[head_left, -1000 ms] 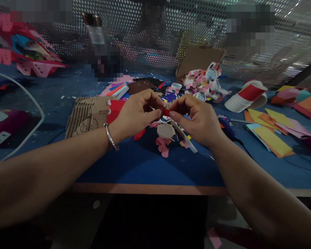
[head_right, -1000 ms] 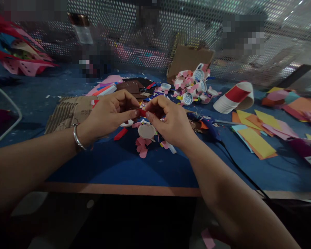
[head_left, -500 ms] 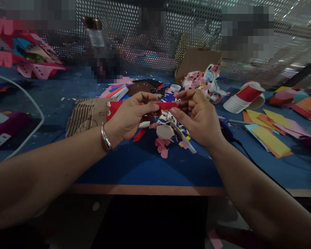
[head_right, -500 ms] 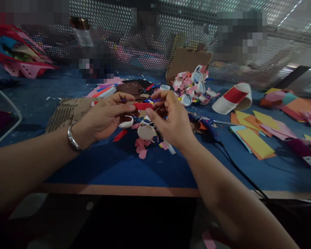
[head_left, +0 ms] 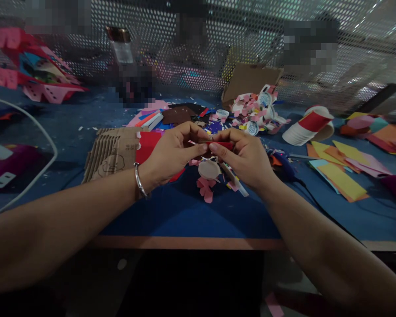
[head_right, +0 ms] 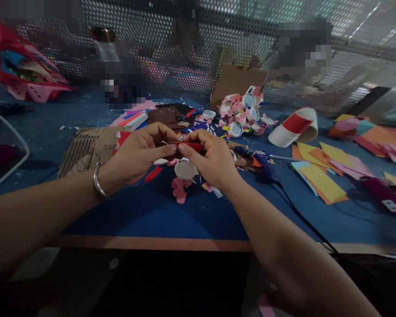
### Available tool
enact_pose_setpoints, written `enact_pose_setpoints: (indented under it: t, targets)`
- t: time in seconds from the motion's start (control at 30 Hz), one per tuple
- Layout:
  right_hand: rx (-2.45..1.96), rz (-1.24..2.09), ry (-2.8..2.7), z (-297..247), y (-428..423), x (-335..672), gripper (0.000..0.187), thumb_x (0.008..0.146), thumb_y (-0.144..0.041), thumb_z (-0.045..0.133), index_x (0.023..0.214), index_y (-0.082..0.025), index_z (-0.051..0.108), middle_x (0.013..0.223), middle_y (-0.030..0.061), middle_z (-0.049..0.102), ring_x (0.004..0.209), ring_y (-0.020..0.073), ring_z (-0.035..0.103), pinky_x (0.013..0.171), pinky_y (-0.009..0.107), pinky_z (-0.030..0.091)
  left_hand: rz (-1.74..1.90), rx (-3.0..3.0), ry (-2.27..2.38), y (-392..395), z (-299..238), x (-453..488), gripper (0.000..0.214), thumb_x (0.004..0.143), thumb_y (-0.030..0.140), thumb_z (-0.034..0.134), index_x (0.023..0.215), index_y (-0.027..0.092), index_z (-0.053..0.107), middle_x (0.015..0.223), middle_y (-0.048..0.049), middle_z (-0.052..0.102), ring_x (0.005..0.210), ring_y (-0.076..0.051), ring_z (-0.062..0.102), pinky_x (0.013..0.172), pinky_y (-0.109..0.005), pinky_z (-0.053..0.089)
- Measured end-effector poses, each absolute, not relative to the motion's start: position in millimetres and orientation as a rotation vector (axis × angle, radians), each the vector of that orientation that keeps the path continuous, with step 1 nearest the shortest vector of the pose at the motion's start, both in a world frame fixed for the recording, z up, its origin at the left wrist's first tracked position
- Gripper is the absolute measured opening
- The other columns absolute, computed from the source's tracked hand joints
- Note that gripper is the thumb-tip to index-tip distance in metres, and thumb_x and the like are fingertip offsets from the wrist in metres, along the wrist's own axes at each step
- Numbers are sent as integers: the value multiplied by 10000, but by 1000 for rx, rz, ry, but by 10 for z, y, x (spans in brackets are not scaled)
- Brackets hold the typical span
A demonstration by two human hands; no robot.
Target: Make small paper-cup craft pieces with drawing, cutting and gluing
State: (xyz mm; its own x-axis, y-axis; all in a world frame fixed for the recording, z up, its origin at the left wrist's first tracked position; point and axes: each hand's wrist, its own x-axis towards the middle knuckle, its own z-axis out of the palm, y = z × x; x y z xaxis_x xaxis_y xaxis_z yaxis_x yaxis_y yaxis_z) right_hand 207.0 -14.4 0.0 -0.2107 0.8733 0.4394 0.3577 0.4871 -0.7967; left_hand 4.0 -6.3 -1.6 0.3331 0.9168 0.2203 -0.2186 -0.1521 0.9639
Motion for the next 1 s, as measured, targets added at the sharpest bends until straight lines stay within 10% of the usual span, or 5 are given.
enact_pose_setpoints:
  t: [1.0]
  targets:
    - [-972, 809, -1629, -8, -212, 2061, 481, 794, -599, 972, 1001, -234, 737, 858, 10, 755, 727, 176, 665, 643, 313, 527, 1181, 1087, 790, -74, 46, 89, 184, 930, 55, 784, 1021, 185, 691, 872, 9, 726, 723, -110, 684, 614, -224, 538]
